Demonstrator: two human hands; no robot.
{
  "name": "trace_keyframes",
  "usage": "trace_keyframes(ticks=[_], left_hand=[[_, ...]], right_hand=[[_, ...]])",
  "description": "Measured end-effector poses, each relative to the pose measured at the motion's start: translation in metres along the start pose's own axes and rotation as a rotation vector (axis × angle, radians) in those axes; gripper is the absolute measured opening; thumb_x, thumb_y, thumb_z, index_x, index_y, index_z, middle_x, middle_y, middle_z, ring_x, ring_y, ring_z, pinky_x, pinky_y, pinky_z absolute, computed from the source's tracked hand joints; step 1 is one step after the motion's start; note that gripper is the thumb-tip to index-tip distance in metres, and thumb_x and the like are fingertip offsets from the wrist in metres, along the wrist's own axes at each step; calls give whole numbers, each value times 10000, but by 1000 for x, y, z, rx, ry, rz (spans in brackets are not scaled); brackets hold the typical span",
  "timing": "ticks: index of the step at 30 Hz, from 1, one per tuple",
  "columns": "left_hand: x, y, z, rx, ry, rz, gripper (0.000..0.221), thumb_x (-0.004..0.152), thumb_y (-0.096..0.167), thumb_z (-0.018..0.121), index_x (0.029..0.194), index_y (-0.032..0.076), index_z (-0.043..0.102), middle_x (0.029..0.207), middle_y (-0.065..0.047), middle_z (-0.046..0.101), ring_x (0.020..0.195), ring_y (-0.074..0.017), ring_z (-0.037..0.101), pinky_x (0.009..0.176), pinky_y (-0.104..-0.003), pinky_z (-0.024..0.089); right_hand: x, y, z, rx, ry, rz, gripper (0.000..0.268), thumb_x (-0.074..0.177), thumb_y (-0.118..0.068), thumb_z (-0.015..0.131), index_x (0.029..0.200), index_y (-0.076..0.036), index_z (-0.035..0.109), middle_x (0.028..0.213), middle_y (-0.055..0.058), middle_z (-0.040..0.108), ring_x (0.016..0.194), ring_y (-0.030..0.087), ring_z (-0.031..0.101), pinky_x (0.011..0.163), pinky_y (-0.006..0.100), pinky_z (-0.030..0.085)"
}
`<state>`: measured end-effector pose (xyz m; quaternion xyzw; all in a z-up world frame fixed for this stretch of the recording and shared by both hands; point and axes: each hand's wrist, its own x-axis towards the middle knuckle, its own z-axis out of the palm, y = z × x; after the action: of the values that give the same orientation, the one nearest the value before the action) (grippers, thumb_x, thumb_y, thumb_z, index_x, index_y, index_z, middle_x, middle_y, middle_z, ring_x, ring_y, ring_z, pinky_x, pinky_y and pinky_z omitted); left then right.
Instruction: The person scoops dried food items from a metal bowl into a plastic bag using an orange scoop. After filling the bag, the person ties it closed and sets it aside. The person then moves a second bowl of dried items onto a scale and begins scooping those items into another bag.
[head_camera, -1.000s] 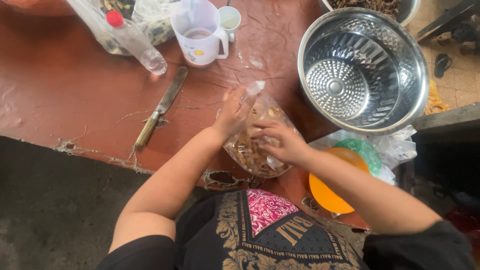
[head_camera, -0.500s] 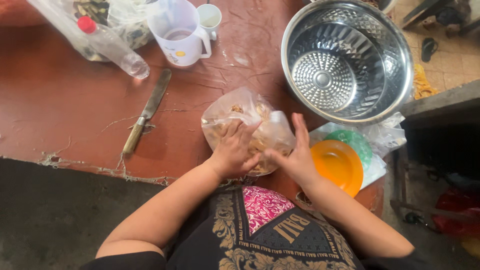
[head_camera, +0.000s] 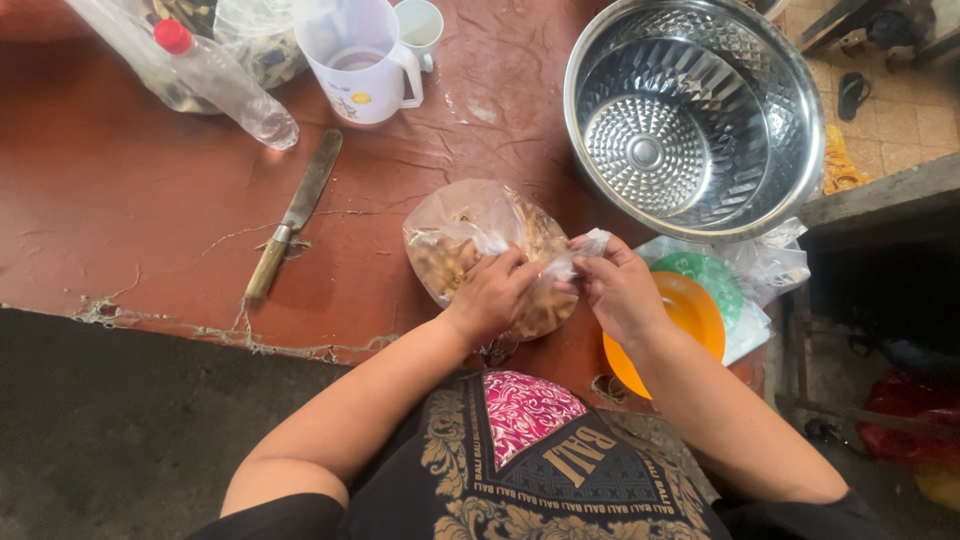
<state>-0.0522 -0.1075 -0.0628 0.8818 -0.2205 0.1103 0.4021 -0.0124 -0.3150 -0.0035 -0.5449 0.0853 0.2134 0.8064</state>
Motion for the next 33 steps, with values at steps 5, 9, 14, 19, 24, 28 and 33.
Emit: trace_keyframes(ticks=[5,9,14,19,24,28,33], left_hand=[[3,-11,7,10,125,108,364,836,134,646,1197,84,646,1074,-194,655,990,-417,654,858,-505,517],[10,-17,10,-14,-46,31,314,807,115,674,1117,70,645,1032,-196,652,933,-430,649,789,-519,511],[15,-20,10,-36,-98,76,304,797,127,689,1099,103,661,1046,-176,655,967,-422,649,829,-516,512],[-7,-12,8,-5,242,133,429,900,195,720,1291,51,618,1040,-167,622,943,-387,613,863,-516,501],[-43,-24,-18,45,428,391,415,926,181,700,1307,157,536,1119,-68,630,1061,-257,620,991,-392,486],[-15,-36,-58,123,557,183,806,921,295,775,1532,30,322,1381,-207,474,1332,-348,434,1199,-490,365],[36,-4,-95,294,179,-189,1118,589,661,918,1396,28,471,1203,-249,434,1152,-422,448,978,-521,376]], right_hand=[[-2,-21,-17,-580,-349,-190,560,812,43,720,1335,-80,560,1168,59,585,1014,151,626,883,304,556],[27,-29,-32,-1109,-410,-367,467,744,-5,829,1153,-53,609,1215,65,531,945,146,589,789,296,535],[46,-3,-38,-788,-524,-197,407,770,-58,855,1087,-57,599,1035,5,653,967,80,618,837,266,529],[42,39,-36,-739,-266,-383,165,919,-85,795,1008,-42,663,933,-3,664,866,74,610,757,265,524],[30,67,-25,-482,192,-102,119,896,-36,708,1001,-15,657,798,79,693,599,138,627,517,289,492],[26,67,-13,-252,271,-54,267,846,2,652,1106,-60,656,805,60,674,564,127,594,497,263,482],[23,58,-1,-258,235,-42,270,868,-14,628,1135,-28,669,821,60,688,591,120,611,520,257,497]])
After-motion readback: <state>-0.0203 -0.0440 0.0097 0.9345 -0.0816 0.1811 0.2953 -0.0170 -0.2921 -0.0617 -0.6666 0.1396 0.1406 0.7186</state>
